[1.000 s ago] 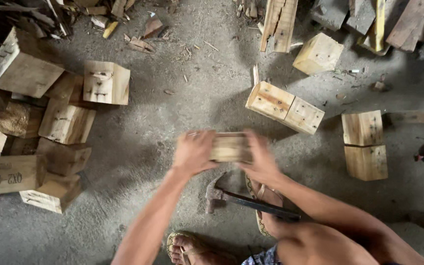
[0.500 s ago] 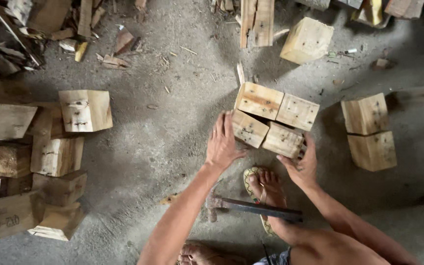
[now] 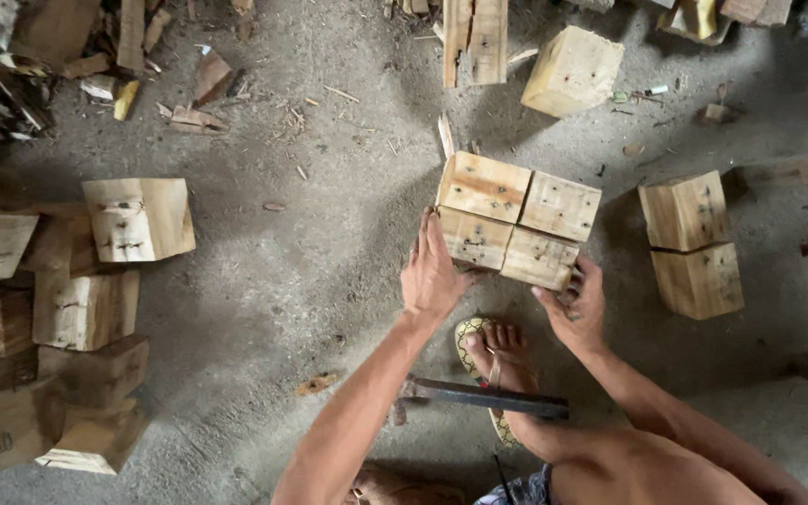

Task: The person repeatedly picks up small wooden blocks from a pile, strikes them with a hammer, and arranges them into a rectangular stack on the floor. The person continues this process, adding more blocks to the stack throughout the clip.

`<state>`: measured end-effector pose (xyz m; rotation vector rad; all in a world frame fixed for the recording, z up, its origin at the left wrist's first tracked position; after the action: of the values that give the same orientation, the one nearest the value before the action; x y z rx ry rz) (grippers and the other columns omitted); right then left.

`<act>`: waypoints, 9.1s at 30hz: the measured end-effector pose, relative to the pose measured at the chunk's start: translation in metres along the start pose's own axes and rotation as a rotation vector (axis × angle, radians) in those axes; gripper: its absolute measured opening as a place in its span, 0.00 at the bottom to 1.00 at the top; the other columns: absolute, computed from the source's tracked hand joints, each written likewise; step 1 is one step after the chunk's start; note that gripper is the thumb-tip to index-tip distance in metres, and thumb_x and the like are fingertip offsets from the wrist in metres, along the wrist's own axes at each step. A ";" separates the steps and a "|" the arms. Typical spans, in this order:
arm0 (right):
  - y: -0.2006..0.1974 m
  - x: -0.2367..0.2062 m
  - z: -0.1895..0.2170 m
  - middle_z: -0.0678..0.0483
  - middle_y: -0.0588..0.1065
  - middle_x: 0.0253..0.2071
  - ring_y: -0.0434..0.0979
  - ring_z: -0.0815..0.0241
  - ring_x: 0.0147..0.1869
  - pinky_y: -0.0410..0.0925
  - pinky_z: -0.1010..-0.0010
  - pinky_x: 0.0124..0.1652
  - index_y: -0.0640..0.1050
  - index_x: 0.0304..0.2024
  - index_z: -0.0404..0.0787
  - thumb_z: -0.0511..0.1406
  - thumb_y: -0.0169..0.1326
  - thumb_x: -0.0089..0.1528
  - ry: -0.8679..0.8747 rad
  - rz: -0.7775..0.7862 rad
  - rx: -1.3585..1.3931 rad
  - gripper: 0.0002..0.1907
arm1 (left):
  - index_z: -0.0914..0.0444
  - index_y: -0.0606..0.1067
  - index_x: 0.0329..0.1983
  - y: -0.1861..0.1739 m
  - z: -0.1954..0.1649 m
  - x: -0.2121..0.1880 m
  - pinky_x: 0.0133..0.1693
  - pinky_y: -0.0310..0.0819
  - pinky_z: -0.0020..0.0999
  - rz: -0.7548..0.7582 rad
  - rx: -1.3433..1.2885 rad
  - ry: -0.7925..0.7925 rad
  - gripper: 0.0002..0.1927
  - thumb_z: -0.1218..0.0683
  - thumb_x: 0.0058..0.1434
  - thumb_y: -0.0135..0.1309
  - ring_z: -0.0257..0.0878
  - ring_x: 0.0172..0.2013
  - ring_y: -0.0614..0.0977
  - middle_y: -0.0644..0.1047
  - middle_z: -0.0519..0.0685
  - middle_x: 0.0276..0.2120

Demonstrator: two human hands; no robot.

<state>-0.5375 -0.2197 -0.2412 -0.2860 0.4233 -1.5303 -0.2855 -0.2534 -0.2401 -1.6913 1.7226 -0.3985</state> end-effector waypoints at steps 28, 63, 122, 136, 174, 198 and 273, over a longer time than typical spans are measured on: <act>-0.014 0.059 0.003 0.51 0.72 0.65 0.69 0.66 0.64 0.63 0.76 0.63 0.68 0.71 0.31 0.34 0.52 0.72 0.171 0.076 0.242 0.26 | 0.73 0.46 0.74 0.001 0.008 -0.003 0.69 0.56 0.48 0.042 -0.170 0.034 0.58 0.46 0.52 0.67 0.65 0.69 0.61 0.58 0.71 0.69; -0.104 0.060 -0.026 0.38 0.74 0.60 0.73 0.37 0.62 0.68 0.49 0.58 0.70 0.65 0.36 0.56 0.70 0.41 -0.125 0.510 -0.753 0.55 | 0.52 0.60 0.73 0.036 -0.053 -0.017 0.69 0.43 0.64 0.305 0.740 0.775 0.35 0.49 0.61 0.50 0.45 0.73 0.53 0.53 0.44 0.75; -0.069 0.054 0.018 0.43 0.68 0.67 0.66 0.47 0.71 0.60 0.44 0.64 0.64 0.70 0.45 0.69 0.53 0.54 -0.408 -0.032 -0.707 0.53 | 0.72 0.39 0.74 -0.019 0.002 0.011 0.63 0.63 0.50 0.161 -0.146 -0.012 0.63 0.45 0.51 0.70 0.65 0.67 0.62 0.52 0.70 0.71; 0.064 0.018 0.047 0.41 0.68 0.70 0.71 0.43 0.70 0.69 0.55 0.65 0.62 0.73 0.39 0.53 0.64 0.62 -0.323 0.703 -0.367 0.46 | 0.64 0.44 0.78 -0.082 0.062 -0.035 0.56 0.79 0.47 0.132 -0.327 -0.168 0.54 0.48 0.56 0.61 0.55 0.58 0.79 0.72 0.60 0.63; -0.192 0.108 -0.022 0.23 0.57 0.64 0.60 0.23 0.68 0.65 0.37 0.55 0.58 0.69 0.23 0.51 0.80 0.43 -0.083 -0.325 -1.009 0.66 | 0.61 0.51 0.75 -0.131 0.039 -0.004 0.65 0.56 0.55 0.302 0.287 0.119 0.67 0.42 0.35 0.74 0.59 0.70 0.56 0.55 0.62 0.72; 0.230 0.088 0.135 0.52 0.67 0.65 0.67 0.50 0.66 0.60 0.50 0.56 0.61 0.71 0.48 0.48 0.73 0.40 -0.920 0.951 -1.070 0.59 | 0.59 0.60 0.69 -0.186 0.167 -0.134 0.58 0.70 0.50 -0.163 0.314 -0.278 0.58 0.49 0.34 0.77 0.63 0.61 0.66 0.65 0.60 0.60; 0.015 0.099 0.021 0.34 0.40 0.76 0.45 0.33 0.81 0.55 0.35 0.72 0.43 0.78 0.39 0.49 0.82 0.52 -0.221 -0.315 -0.505 0.72 | 0.69 0.53 0.75 -0.033 0.075 0.046 0.68 0.62 0.46 -0.043 -0.232 0.132 0.48 0.58 0.52 0.62 0.64 0.68 0.65 0.63 0.69 0.69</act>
<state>-0.5161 -0.3191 -0.2370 -0.9446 0.6059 -1.6567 -0.2081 -0.2838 -0.2839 -1.9062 1.8909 -0.3466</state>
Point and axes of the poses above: each hand's wrist, its own x-axis towards the middle knuckle, its own y-axis out of the palm, z = x × y, the point moved 2 cm from there along x, towards the middle knuckle
